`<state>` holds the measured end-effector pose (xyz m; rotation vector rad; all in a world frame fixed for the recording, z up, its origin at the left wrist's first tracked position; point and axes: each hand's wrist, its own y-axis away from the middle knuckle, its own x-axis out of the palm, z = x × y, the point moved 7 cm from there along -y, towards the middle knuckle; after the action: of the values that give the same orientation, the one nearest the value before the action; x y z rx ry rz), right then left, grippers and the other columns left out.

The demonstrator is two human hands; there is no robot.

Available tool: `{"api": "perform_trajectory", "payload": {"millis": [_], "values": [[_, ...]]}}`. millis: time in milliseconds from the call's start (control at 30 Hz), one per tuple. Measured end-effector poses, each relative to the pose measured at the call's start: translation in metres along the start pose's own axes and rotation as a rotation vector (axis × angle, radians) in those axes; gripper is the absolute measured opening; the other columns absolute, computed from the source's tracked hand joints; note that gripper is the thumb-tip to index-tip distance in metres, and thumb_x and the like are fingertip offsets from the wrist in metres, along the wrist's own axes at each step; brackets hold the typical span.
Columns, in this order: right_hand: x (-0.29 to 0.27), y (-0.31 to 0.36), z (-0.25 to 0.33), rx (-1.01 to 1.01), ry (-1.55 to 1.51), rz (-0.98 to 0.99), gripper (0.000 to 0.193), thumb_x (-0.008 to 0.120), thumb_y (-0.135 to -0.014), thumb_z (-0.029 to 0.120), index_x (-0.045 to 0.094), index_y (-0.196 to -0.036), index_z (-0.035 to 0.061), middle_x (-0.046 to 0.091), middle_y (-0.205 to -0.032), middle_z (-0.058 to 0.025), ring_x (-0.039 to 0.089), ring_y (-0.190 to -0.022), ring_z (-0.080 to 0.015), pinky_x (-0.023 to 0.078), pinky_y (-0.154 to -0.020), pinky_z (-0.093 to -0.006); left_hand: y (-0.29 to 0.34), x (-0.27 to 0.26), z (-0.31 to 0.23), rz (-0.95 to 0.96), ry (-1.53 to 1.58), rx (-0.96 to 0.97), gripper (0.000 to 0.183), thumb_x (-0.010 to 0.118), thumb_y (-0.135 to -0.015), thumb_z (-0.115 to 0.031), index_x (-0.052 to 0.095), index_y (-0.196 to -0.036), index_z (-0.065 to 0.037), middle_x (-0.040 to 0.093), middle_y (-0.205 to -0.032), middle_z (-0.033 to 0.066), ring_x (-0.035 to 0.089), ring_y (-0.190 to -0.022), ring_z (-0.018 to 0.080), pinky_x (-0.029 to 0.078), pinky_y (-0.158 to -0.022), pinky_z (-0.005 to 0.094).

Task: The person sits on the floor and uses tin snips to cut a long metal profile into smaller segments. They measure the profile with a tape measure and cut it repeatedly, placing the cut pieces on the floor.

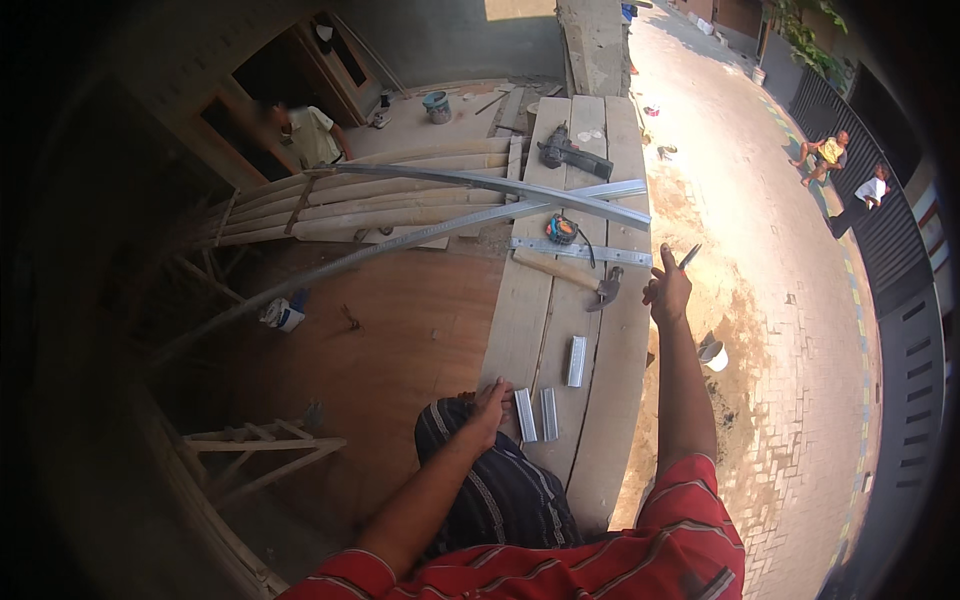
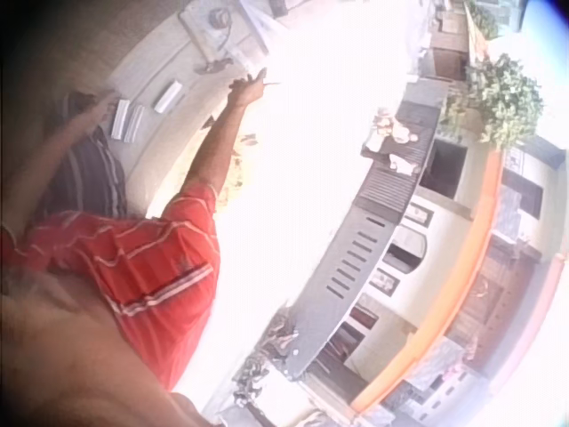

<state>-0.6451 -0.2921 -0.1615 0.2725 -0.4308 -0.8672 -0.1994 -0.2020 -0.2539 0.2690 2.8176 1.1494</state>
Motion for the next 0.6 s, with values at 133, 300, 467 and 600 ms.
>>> {"api": "perform_trajectory", "payload": {"millis": [133, 300, 467, 600], "values": [[0.017, -0.078, 0.011, -0.076, -0.033, 0.008, 0.098, 0.081, -0.091, 0.054, 0.04, -0.149, -0.0132, 0.058, -0.125, -0.042, 0.053, -0.048, -0.0211, 0.044, -0.039, -0.0377, -0.014, 0.001, 0.006, 0.023, -0.043, 0.113, 0.058, 0.047, -0.11, -0.06, 0.065, -0.134, -0.011, 0.068, -0.125, 0.0044, 0.059, -0.107, 0.0184, 0.049, -0.091, 0.0382], [0.033, -0.128, 0.002, -0.052, 0.015, -0.04, 0.094, 0.081, -0.092, 0.055, 0.044, -0.144, -0.0139, 0.062, -0.107, -0.0308, 0.051, -0.043, -0.025, 0.043, -0.042, -0.0394, -0.025, 0.004, 0.015, 0.025, -0.102, 0.195, 0.054, 0.047, -0.112, -0.055, 0.065, -0.131, -0.007, 0.068, -0.121, 0.0058, 0.06, -0.106, 0.0175, 0.048, -0.091, 0.0334], [0.049, -0.149, -0.005, -0.014, 0.049, 0.145, 0.06, 0.072, -0.101, 0.036, 0.055, -0.132, -0.0112, 0.059, -0.073, -0.0156, 0.05, -0.042, -0.024, 0.042, -0.041, -0.0394, -0.037, 0.002, 0.024, -0.022, -0.118, 0.218, 0.053, 0.046, -0.113, -0.052, 0.064, -0.13, -0.005, 0.068, -0.12, 0.0068, 0.06, -0.107, 0.0184, 0.048, -0.094, 0.0334], [0.049, -0.14, 0.002, -0.013, 0.057, 0.114, 0.038, 0.069, -0.1, 0.023, 0.06, -0.119, -0.0083, 0.056, -0.07, -0.012, 0.049, -0.042, -0.0237, 0.042, -0.041, -0.0396, -0.04, 0.005, 0.028, -0.056, -0.062, 0.241, 0.052, 0.046, -0.114, -0.051, 0.064, -0.13, -0.004, 0.067, -0.118, 0.0068, 0.06, -0.105, 0.0178, 0.048, -0.091, 0.0325]]}}
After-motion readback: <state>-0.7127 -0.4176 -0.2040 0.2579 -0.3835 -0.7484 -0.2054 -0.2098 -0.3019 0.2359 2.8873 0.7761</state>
